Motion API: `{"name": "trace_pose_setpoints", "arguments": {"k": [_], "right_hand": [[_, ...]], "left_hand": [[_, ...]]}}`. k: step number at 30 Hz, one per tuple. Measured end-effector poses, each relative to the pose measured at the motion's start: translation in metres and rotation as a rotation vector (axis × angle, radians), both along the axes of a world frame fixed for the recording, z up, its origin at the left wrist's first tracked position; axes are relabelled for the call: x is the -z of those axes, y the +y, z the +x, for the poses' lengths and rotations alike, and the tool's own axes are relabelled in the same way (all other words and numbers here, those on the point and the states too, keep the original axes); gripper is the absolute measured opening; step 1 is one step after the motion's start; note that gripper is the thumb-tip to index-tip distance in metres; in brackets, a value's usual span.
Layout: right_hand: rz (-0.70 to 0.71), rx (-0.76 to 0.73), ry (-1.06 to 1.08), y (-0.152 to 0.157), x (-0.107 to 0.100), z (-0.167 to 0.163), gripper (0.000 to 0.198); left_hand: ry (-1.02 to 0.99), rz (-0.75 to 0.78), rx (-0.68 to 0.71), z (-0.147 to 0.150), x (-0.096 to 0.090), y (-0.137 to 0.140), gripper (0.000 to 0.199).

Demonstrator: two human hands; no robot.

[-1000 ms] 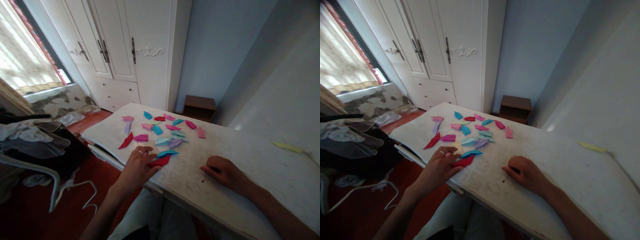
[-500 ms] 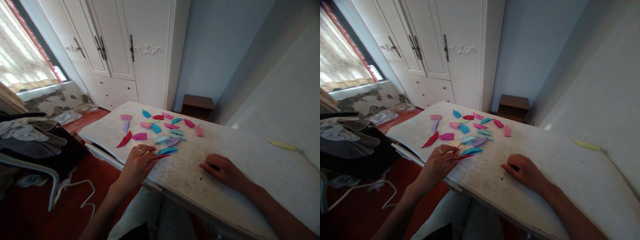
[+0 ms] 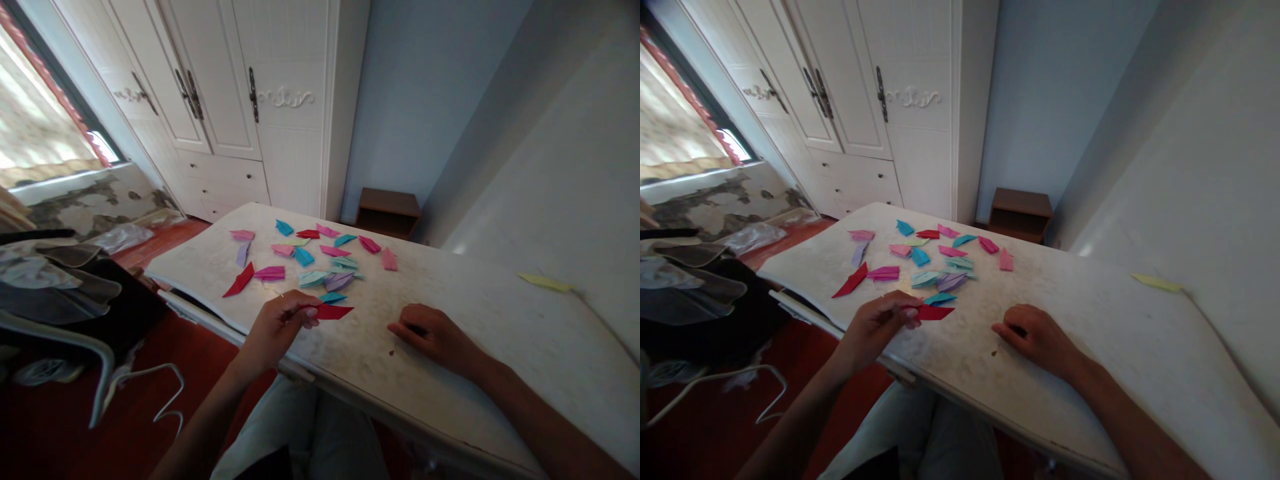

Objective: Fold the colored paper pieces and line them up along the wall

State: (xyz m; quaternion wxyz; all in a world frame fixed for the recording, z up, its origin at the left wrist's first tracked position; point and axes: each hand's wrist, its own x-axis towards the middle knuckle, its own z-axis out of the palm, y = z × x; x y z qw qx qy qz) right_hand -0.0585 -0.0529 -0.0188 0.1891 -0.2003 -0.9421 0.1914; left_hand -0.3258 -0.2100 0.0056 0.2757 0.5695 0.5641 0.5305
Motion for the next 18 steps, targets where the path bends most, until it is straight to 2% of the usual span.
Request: {"name": "trace_pose_setpoints", "arguments": {"k": [5,11,15,18], "right_hand": [[0.02,-0.005,-0.003,0.0,0.0,-0.001,0.045],[0.016,-0.007,-0.008,0.0,0.0,-0.001,0.043],[0.011,-0.005,-0.03,-0.001,-0.001,-0.002,0.041],[0.036,0.017,-0.035,-0.001,-0.001,-0.003,0.04]], "left_hand": [[-0.228,-0.07,0.06,0.005,-0.002,0.011,0.031],[-0.398,-0.112,0.021,0.015,-0.015,0.029,0.039],[-0.498,-0.128,0.033,0.03,-0.026,0.053,0.034],[-0.557,-0.143,0.12,0.05,-0.038,0.079,0.037]]}}
